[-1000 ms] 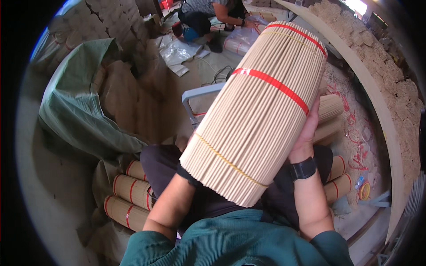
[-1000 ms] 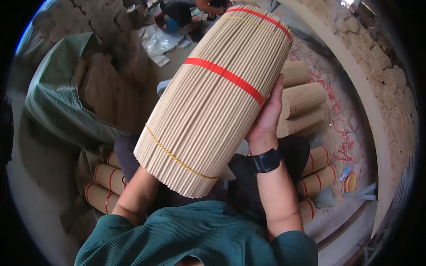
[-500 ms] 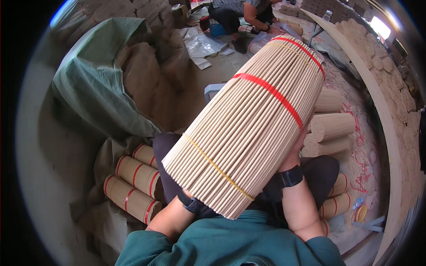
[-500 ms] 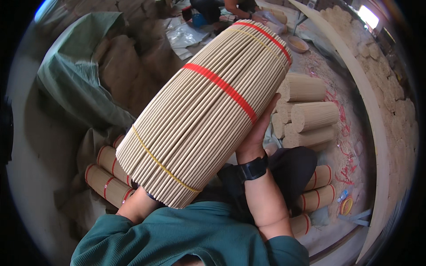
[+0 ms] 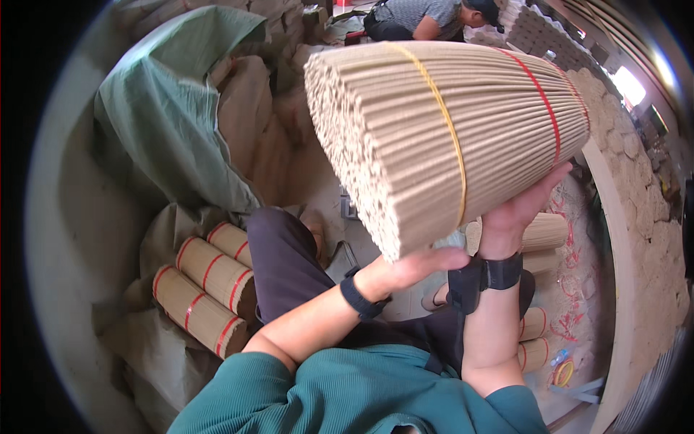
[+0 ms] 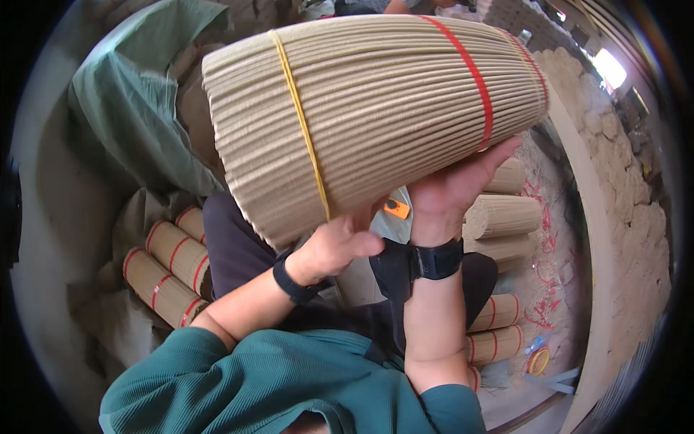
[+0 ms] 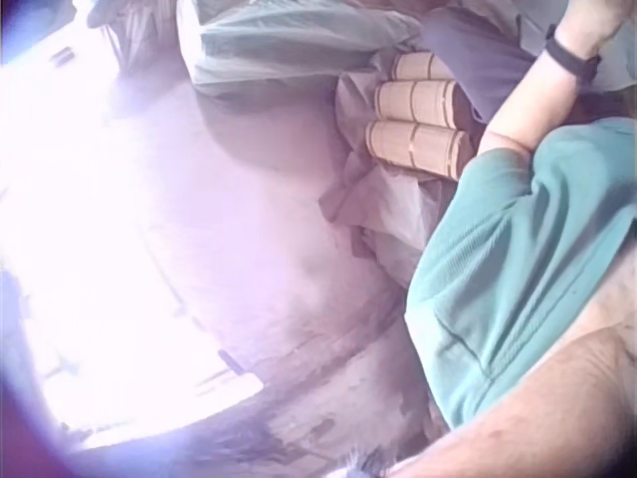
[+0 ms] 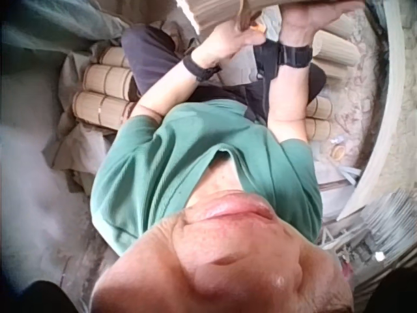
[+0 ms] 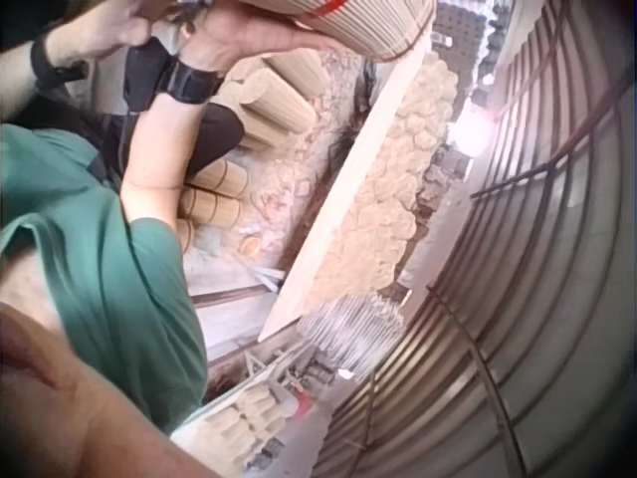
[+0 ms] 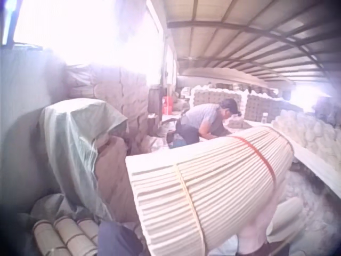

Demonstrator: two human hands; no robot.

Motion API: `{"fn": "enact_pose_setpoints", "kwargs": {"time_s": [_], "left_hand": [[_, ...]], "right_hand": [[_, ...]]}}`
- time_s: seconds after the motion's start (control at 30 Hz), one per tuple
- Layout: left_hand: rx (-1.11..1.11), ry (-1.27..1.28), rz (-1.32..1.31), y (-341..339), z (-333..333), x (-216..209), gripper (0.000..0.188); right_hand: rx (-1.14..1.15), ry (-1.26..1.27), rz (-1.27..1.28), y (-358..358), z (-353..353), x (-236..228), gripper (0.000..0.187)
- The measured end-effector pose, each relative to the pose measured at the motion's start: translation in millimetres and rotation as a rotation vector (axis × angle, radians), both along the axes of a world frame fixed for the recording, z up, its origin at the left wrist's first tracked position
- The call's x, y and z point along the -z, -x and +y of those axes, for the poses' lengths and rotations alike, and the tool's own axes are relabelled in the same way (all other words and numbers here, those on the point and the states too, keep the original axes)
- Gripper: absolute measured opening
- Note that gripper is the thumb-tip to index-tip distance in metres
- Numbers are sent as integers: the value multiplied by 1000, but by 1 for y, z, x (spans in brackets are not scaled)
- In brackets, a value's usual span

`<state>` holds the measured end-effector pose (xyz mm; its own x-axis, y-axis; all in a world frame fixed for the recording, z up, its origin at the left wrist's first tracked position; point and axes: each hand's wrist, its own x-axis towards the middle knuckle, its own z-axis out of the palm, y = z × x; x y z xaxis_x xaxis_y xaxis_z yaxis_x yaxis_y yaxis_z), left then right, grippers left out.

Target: Secure bundles of bamboo or wood sticks using elastic bands and arrange them for packaging.

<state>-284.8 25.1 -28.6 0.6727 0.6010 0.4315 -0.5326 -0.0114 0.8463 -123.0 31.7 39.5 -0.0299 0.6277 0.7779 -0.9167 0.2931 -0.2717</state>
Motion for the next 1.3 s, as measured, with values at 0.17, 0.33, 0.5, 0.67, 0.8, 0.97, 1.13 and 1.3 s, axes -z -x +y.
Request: {"fn": "enact_pose_setpoints", "kwargs": {"time_s": [0.17,0.33,0.5,0.67,0.8,0.97,1.13,1.3], "left_hand": [[-81,114,-314,-17,10,-40,73],[23,344,-607,-9,34,-51,87],[61,534,-728,11,65,-50,83],[180,782,-755,31,83,-44,94],[334,962,-633,55,96,1,88],[419,1026,-498,52,95,42,81],[152,818,23,42,101,47,77],[148,761,373,42,123,60,75]], "right_hand": [[104,263,137,11,-9,-4,83],[489,455,108,55,-16,-11,96],[784,398,-291,74,-27,25,107],[798,576,-1015,-25,-74,96,85],[515,723,-1072,-42,-44,54,73],[87,834,-811,-29,-5,72,100],[-20,980,-724,-12,0,116,91],[9,1054,-557,-4,-4,168,85]]}}
